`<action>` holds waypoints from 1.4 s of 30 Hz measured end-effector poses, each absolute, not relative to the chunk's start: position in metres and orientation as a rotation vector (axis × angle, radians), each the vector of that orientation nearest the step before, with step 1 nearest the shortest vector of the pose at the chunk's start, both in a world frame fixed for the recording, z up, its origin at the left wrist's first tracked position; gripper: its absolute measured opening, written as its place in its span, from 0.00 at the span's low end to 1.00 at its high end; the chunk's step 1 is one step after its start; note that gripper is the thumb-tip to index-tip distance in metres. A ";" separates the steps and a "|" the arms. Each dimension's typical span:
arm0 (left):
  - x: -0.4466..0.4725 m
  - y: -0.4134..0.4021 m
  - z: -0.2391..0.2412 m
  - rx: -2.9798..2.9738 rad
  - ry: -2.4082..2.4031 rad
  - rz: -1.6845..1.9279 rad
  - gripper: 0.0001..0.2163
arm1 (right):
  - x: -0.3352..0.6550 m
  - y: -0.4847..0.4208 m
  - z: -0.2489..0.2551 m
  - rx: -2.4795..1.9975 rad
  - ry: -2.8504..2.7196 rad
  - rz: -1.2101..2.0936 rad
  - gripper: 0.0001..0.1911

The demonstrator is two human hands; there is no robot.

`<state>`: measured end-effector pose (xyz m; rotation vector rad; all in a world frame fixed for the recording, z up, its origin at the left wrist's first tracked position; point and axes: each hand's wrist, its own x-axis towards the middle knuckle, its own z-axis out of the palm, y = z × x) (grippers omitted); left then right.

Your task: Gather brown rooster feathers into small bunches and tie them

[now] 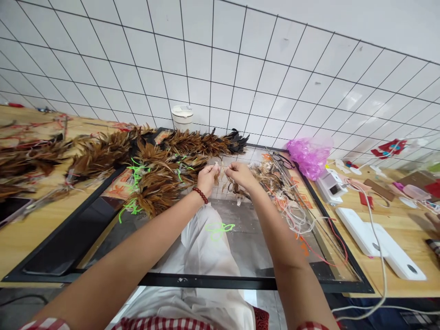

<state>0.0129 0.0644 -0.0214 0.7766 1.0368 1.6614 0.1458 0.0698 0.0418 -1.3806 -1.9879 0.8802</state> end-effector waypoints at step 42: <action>0.018 0.053 -0.005 0.780 0.651 1.479 0.12 | 0.140 0.068 0.046 -1.150 -1.371 1.450 0.30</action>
